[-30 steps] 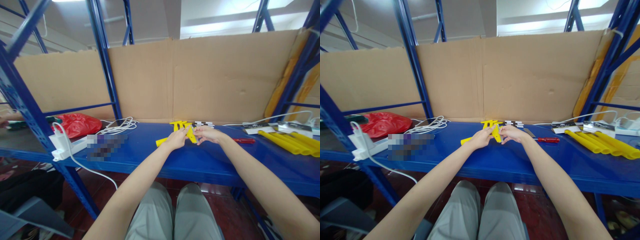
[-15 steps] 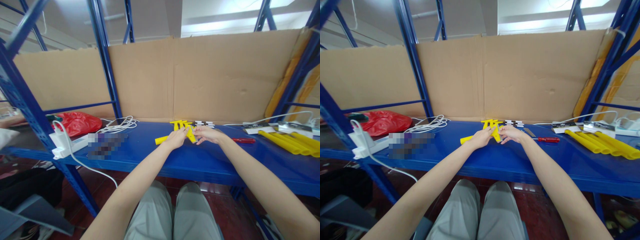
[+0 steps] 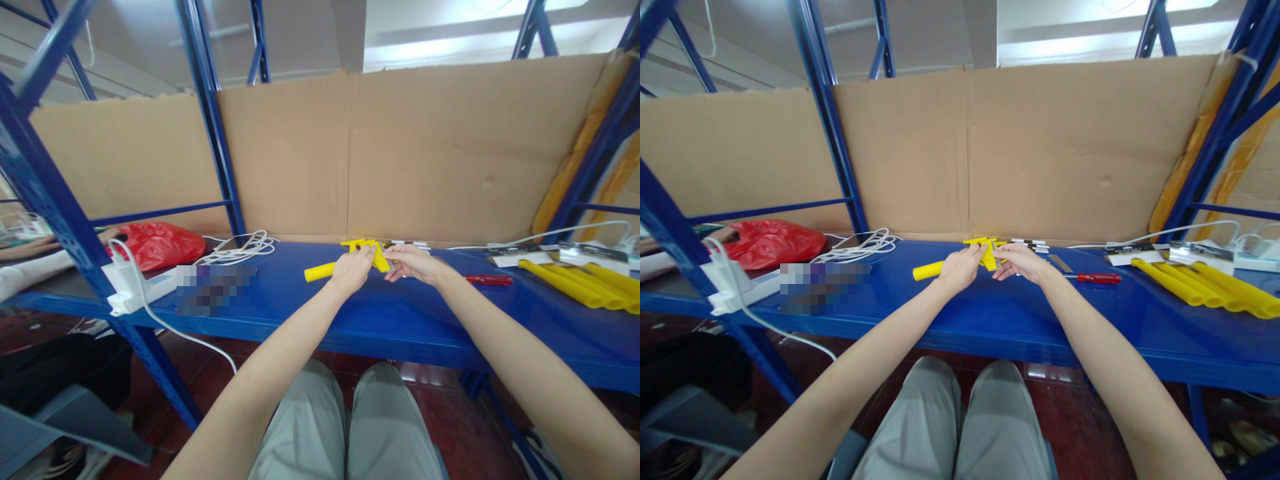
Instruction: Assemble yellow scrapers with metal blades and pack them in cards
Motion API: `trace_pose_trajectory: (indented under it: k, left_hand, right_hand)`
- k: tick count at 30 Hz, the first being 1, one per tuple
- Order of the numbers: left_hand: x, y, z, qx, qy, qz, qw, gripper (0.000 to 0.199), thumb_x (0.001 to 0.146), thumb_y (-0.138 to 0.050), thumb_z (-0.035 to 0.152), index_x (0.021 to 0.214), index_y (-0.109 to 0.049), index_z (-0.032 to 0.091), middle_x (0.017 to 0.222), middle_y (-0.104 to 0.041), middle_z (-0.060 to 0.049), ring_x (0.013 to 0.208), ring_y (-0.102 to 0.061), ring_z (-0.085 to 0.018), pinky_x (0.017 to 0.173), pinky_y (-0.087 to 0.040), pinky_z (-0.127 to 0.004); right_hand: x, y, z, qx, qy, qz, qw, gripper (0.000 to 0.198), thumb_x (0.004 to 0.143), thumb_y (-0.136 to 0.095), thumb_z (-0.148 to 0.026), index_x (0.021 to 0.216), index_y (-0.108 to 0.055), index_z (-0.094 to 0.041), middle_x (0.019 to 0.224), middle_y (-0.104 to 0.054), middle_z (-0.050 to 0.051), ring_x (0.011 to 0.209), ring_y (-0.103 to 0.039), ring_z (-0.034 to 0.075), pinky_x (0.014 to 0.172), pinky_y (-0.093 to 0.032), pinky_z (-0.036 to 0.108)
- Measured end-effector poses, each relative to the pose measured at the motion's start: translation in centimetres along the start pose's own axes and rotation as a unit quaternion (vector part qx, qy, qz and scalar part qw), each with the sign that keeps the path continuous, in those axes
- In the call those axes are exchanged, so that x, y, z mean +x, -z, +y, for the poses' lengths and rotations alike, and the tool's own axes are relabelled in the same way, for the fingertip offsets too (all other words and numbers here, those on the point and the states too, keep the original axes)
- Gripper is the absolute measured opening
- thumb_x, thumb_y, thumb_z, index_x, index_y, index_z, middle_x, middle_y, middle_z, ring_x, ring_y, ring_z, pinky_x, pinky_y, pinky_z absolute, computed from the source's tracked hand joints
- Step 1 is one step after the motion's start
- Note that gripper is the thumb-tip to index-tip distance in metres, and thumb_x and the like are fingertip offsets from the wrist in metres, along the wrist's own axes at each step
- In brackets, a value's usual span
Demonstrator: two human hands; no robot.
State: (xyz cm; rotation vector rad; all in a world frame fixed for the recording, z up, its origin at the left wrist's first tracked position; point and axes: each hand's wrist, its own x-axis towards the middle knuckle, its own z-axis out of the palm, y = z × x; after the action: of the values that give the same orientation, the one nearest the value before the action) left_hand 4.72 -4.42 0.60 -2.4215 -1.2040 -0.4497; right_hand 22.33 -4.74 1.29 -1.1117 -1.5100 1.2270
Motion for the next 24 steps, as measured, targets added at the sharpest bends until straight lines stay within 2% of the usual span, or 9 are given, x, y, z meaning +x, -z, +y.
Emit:
trace_pose_trajectory:
  k: [4, 12, 17, 24]
  left_hand:
    - [0.15, -0.08, -0.07, 0.005, 0.024, 0.002, 1.0, 0.046, 0.096, -0.035, 0.012, 0.142, -0.039, 0.014, 0.128, -0.057, -0.017, 0.111, -0.062, -0.023, 0.085, -0.053, -0.031]
    - [0.16, -0.4, -0.57, -0.014, 0.043, 0.005, 0.999, 0.048, 0.094, -0.038, 0.01, 0.142, -0.04, 0.013, 0.131, -0.055, -0.015, 0.11, -0.062, -0.022, 0.088, -0.052, -0.03]
    - [0.18, -0.42, -0.54, -0.015, 0.038, 0.002, 0.999, 0.049, 0.094, -0.037, 0.01, 0.143, -0.038, 0.011, 0.132, -0.055, -0.015, 0.111, -0.061, -0.022, 0.087, -0.052, -0.03]
    - [0.11, -0.29, -0.58, -0.007, 0.042, -0.009, 0.999, 0.048, 0.095, -0.037, 0.012, 0.143, -0.038, 0.013, 0.132, -0.055, -0.015, 0.11, -0.062, -0.021, 0.087, -0.051, -0.028]
  right_hand:
    - [-0.06, -0.35, -0.05, -0.023, 0.009, 0.0, 1.0, 0.019, 0.08, -0.069, -0.032, 0.086, -0.06, -0.017, 0.068, -0.069, 0.006, 0.052, -0.065, 0.015, 0.045, -0.052, 0.023]
    - [-0.47, -0.08, -0.36, -0.035, 0.003, -0.089, 0.995, 0.027, 0.072, -0.075, -0.036, 0.083, -0.059, -0.018, 0.068, -0.068, 0.003, 0.056, -0.064, 0.013, 0.052, -0.052, 0.024]
    - [-0.17, 0.13, -0.12, -0.041, 0.005, -0.093, 0.995, 0.03, 0.066, -0.078, -0.035, 0.081, -0.059, -0.017, 0.067, -0.068, 0.002, 0.057, -0.063, 0.013, 0.052, -0.052, 0.024]
    - [-0.05, 0.17, 0.05, -0.056, 0.006, -0.091, 0.994, 0.029, 0.065, -0.078, -0.034, 0.079, -0.06, -0.017, 0.067, -0.068, 0.003, 0.058, -0.063, 0.013, 0.054, -0.051, 0.024]
